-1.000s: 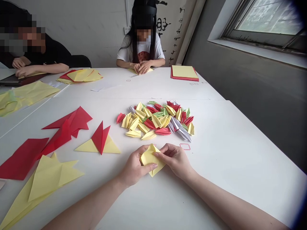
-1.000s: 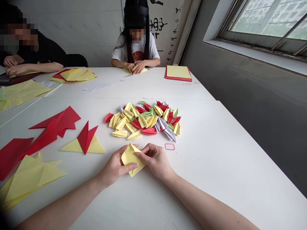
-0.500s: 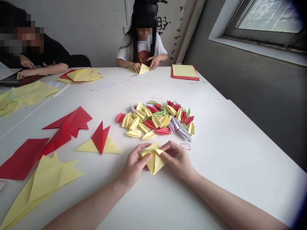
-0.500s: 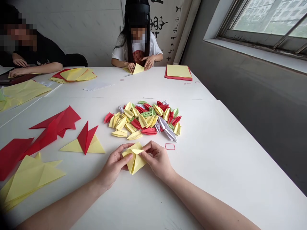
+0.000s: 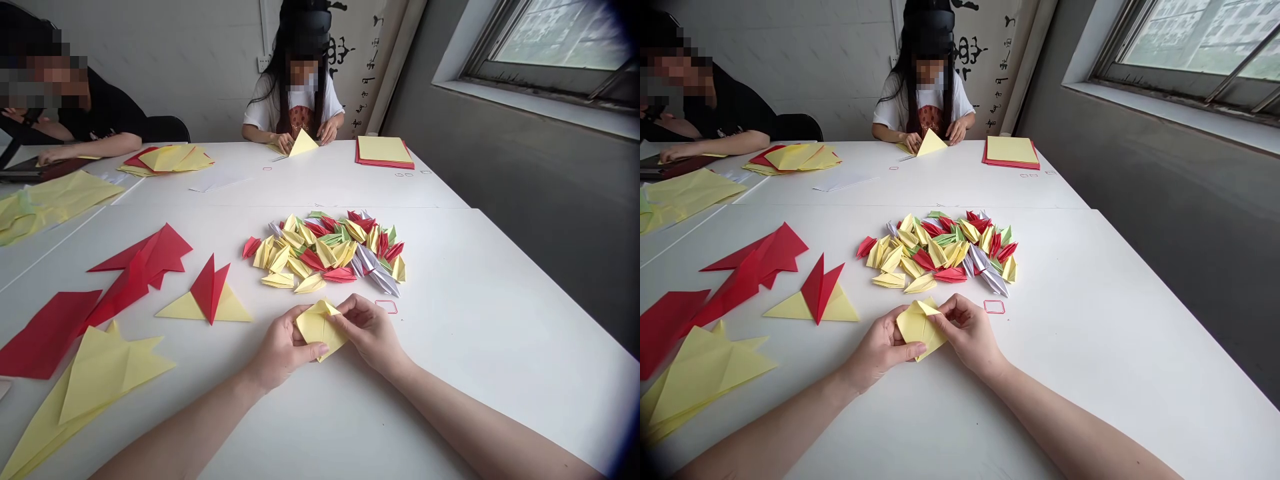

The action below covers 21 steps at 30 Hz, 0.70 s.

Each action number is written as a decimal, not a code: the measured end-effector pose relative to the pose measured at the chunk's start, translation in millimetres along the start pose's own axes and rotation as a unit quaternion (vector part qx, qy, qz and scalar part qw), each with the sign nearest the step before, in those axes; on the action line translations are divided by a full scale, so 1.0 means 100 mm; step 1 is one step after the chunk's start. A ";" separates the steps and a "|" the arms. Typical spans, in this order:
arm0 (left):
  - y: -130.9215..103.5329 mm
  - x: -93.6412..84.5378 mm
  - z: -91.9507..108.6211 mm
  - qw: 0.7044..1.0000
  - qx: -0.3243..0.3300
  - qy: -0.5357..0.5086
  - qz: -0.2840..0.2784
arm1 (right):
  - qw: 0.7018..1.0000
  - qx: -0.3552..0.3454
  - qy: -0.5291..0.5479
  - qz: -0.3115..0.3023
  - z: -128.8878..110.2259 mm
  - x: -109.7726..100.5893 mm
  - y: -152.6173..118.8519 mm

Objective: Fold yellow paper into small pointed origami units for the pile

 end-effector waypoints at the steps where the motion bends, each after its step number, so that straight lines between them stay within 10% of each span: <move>1: 0.00 0.00 0.00 1.000 -0.005 0.004 0.003 | 1.000 -0.003 -0.006 0.003 -0.01 0.00 0.00; 21: -0.02 0.05 0.01 0.998 0.021 0.035 -0.047 | 0.996 -0.045 -0.071 0.016 -0.03 0.01 -0.05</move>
Point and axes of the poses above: each hand's wrist, its own y-axis towards the middle knuckle, its own x-axis out of the palm, z = x × y, the point moved 5 cm from there along y, towards the middle knuckle, and after that the axes turned 1 degree about z, right-handed, at the moved point
